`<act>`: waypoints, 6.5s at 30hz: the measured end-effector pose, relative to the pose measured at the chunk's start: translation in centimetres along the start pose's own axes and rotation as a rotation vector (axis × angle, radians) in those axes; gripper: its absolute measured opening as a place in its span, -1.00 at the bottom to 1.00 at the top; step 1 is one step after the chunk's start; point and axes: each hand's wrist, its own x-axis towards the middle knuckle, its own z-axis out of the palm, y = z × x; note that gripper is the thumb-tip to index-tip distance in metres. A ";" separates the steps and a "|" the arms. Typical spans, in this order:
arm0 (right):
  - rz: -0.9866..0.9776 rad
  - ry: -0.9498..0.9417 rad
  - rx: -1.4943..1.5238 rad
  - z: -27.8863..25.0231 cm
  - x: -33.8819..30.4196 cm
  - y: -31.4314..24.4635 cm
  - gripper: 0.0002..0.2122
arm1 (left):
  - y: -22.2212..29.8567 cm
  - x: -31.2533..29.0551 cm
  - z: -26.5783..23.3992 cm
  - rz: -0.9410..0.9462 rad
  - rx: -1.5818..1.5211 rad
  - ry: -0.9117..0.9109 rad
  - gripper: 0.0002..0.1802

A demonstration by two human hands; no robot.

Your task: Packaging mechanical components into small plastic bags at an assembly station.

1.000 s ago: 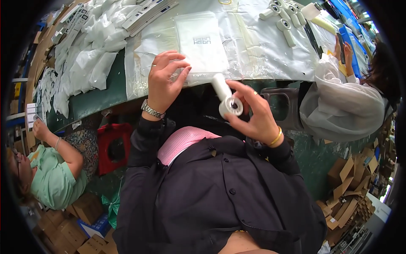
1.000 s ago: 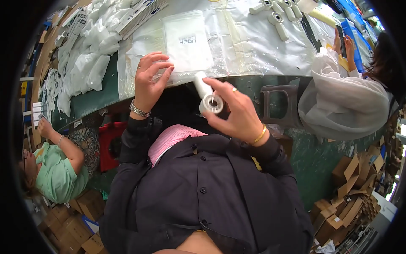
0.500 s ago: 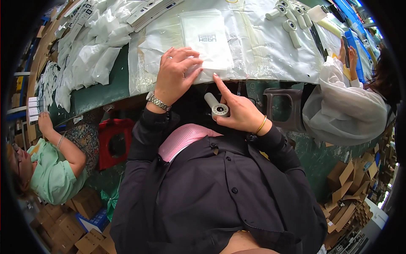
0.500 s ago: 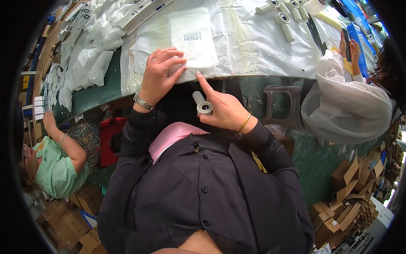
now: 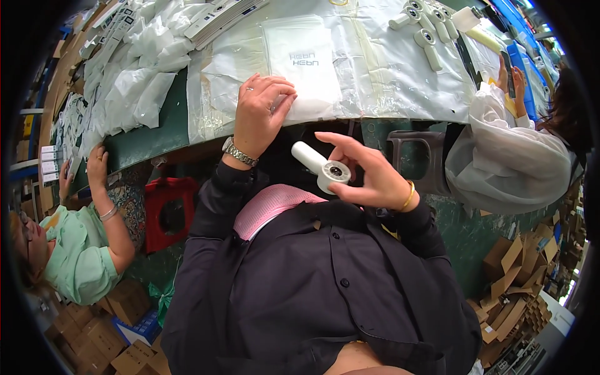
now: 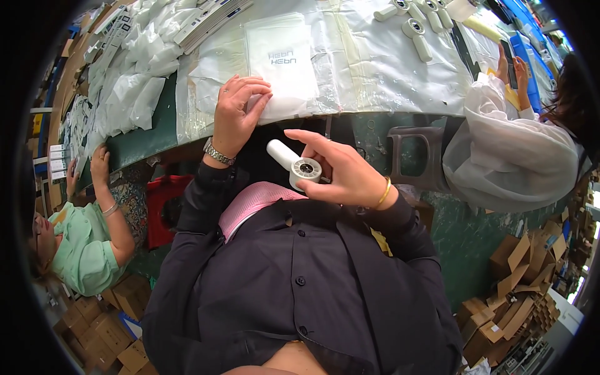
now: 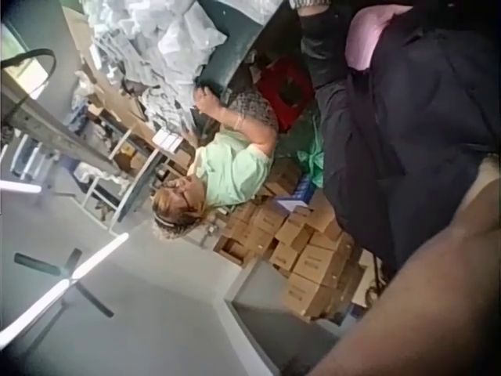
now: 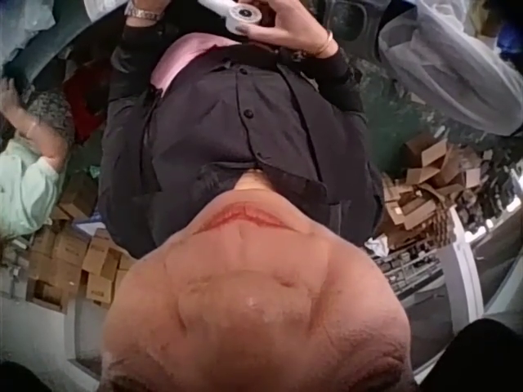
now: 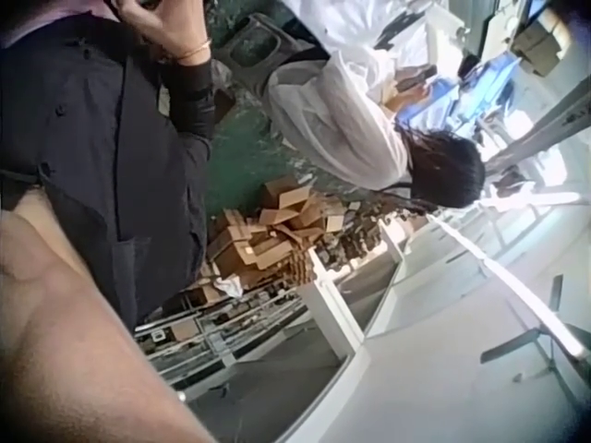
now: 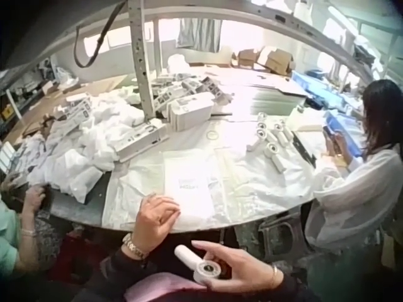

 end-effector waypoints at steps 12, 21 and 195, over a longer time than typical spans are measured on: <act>-0.123 0.316 -0.109 0.9 1.6 -0.9 -0.26 | 0.8 -0.3 0.1 0.045 -0.045 0.063 -0.89; -0.122 0.387 -0.134 2.0 2.7 -0.1 -0.17 | 1.3 -0.2 -0.3 0.062 -0.064 0.054 -0.88; -0.335 0.640 0.683 0.6 3.3 2.9 -0.89 | 1.6 -2.0 -4.2 -0.889 -0.886 -0.266 -0.70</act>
